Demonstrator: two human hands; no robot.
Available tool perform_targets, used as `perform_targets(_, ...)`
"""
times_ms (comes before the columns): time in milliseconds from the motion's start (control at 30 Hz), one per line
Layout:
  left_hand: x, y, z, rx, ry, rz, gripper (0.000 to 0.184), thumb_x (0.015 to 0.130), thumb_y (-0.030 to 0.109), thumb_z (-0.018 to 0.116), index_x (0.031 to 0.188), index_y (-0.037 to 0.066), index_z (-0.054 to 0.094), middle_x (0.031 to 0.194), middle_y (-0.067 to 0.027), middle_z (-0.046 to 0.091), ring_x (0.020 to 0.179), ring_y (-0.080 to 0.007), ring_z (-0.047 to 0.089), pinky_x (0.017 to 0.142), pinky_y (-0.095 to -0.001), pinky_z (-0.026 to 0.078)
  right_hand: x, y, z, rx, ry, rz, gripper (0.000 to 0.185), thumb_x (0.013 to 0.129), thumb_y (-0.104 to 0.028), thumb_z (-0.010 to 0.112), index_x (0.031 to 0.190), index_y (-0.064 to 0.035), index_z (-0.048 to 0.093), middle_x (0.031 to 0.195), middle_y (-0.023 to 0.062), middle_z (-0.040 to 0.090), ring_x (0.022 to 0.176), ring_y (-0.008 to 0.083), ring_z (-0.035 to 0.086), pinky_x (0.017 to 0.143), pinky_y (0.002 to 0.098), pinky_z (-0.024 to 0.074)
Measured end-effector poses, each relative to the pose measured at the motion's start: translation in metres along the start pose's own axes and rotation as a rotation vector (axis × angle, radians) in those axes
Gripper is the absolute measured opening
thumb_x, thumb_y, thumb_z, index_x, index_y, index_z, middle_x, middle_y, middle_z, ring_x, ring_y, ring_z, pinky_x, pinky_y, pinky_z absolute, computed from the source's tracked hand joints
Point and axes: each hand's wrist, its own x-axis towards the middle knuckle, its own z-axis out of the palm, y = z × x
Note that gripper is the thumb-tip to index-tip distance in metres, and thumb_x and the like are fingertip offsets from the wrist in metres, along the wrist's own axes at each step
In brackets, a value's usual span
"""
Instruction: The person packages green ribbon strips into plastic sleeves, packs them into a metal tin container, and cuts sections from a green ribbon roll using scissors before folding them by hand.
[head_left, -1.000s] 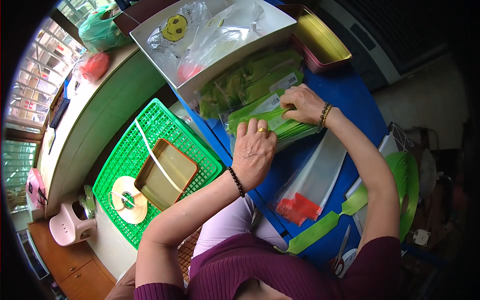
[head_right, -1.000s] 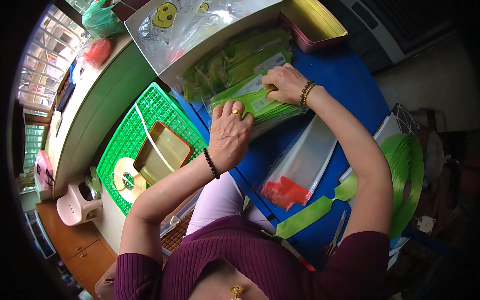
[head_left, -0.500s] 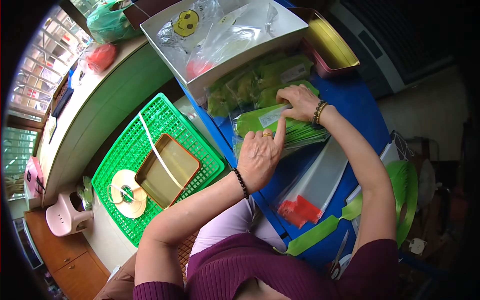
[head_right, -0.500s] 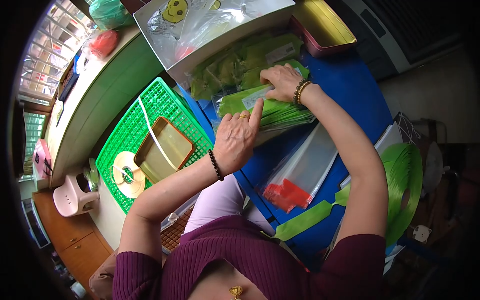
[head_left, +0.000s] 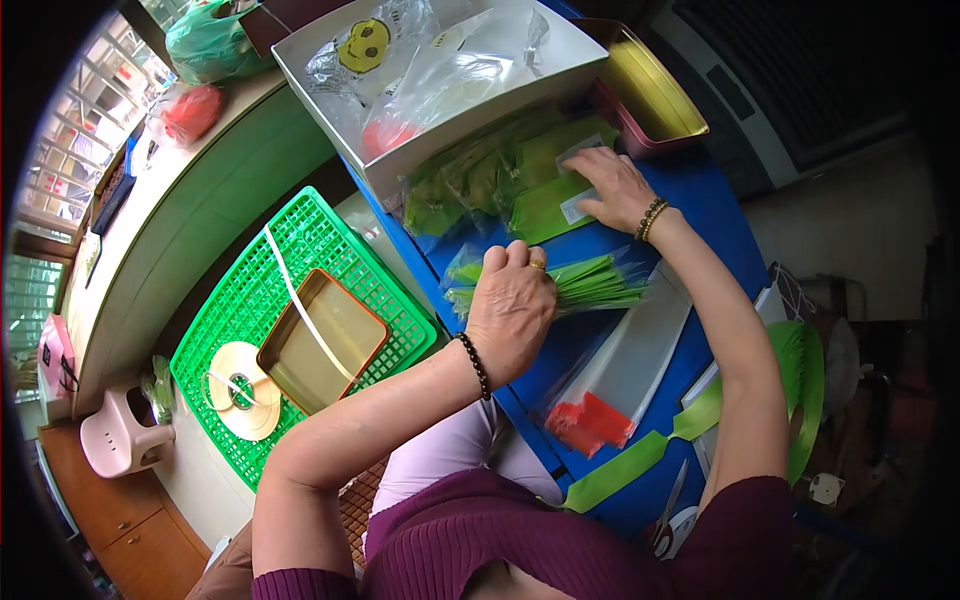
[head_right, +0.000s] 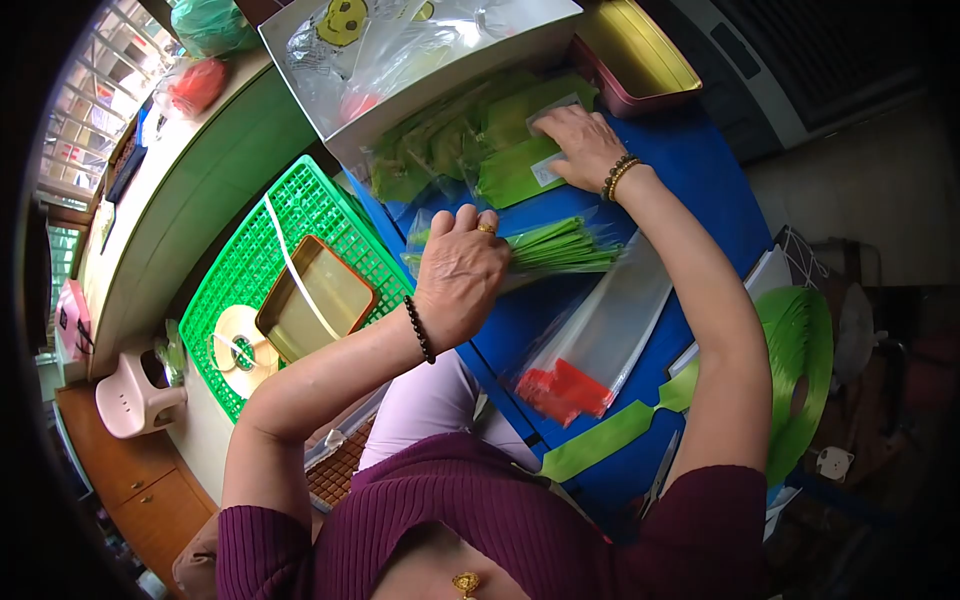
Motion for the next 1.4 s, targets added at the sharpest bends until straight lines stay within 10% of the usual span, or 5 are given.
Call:
perform_targets(167, -0.001, -0.001, 0.003, 0.072, 0.046, -0.02, 0.017, 0.068, 0.01, 0.057, 0.084, 0.005, 0.055, 0.086, -0.0116, 0.057, 0.09, -0.0231, 0.051, 0.074, -0.0336, 0.036, 0.006, 0.003, -0.006, -0.024, -0.401, 0.194, 0.017, 0.069, -0.017, 0.069, 0.082, -0.0119, 0.059, 0.103, 0.0094, 0.056, 0.107, 0.0257, 0.049, 0.089, 0.039, 0.0373)
perform_targets(400, -0.002, -0.003, 0.005, -0.08, 0.09, 0.08, 0.013, 0.069, 0.006, 0.056, 0.079, 0.006, 0.048, 0.069, -0.0087, 0.057, 0.071, -0.0237, 0.059, 0.063, -0.0337, 0.043, 0.004, 0.012, -0.027, -0.079, -0.034, -0.134, 0.015, 0.066, -0.01, 0.067, 0.068, -0.009, 0.052, 0.117, 0.0113, 0.053, 0.118, 0.0267, 0.045, 0.093, 0.0399, 0.0367)
perform_targets(867, -0.002, 0.002, 0.011, -0.057, -0.065, 0.115, 0.011, 0.071, 0.008, 0.054, 0.082, 0.004, 0.054, 0.084, -0.01, 0.058, 0.082, -0.022, 0.056, 0.07, -0.0327, 0.04, -0.001, 0.01, -0.03, -0.026, -0.014, -0.187, 0.02, 0.07, -0.003, 0.06, 0.087, -0.0077, 0.052, 0.073, 0.0062, 0.055, 0.077, 0.0268, 0.057, 0.083, 0.0409, 0.0411)
perform_targets(1167, -0.003, -0.013, 0.006, -0.075, 0.365, 0.17, 0.013, 0.074, 0.011, 0.052, 0.084, 0.004, 0.055, 0.102, -0.0132, 0.051, 0.101, -0.0273, 0.049, 0.086, -0.0392, 0.037, -0.032, -0.062, -0.023, 0.49, -0.326, -0.131, 0.019, 0.071, -0.004, 0.061, 0.09, -0.003, 0.057, 0.078, 0.0116, 0.057, 0.075, 0.0293, 0.058, 0.071, 0.0378, 0.0457)
perform_targets(1400, 0.005, -0.016, 0.006, -0.034, -0.026, 0.092, 0.02, 0.076, 0.007, 0.051, 0.096, 0.003, 0.049, 0.081, -0.0104, 0.055, 0.08, -0.0229, 0.054, 0.075, -0.0345, 0.037, 0.02, -0.007, -0.007, 0.254, -0.004, 0.011, 0.027, 0.071, -0.01, 0.067, 0.096, -0.0026, 0.06, 0.098, 0.0142, 0.061, 0.1, 0.0297, 0.057, 0.087, 0.0358, 0.0451)
